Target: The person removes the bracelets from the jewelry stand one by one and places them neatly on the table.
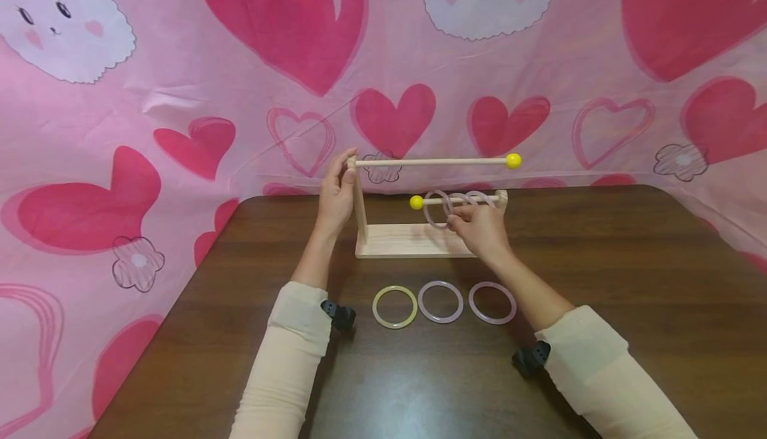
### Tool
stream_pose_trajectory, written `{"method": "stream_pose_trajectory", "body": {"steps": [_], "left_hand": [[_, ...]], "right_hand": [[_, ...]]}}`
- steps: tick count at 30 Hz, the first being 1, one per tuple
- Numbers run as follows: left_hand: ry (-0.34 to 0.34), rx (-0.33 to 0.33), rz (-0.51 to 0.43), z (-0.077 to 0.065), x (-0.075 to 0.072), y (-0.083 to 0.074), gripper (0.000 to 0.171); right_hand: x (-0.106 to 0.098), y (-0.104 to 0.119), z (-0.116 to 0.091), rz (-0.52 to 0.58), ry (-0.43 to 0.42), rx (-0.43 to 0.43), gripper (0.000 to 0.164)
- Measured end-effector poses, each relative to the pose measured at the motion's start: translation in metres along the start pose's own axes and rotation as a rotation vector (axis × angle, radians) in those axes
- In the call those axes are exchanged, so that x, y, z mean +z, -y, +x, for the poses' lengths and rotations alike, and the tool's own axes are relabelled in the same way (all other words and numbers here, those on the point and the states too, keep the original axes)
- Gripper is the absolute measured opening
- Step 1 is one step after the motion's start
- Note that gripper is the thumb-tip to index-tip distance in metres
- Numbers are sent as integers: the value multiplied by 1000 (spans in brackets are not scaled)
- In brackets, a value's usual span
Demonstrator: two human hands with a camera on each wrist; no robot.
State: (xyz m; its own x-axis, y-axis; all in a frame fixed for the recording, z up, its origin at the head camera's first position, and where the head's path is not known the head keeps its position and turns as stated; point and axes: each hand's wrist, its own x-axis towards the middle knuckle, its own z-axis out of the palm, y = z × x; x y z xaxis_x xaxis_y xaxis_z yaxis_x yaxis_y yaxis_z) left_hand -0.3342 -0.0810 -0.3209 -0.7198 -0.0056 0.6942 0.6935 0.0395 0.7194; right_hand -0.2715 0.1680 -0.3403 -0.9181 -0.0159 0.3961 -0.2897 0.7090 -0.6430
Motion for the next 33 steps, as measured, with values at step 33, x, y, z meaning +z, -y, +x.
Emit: {"method": "stream_pose_trajectory", "body": {"steps": [33], "left_hand": [[13,-52,-16,-1,0,-17,37]], "right_hand": [[12,14,3,88,7,24,19]]}}
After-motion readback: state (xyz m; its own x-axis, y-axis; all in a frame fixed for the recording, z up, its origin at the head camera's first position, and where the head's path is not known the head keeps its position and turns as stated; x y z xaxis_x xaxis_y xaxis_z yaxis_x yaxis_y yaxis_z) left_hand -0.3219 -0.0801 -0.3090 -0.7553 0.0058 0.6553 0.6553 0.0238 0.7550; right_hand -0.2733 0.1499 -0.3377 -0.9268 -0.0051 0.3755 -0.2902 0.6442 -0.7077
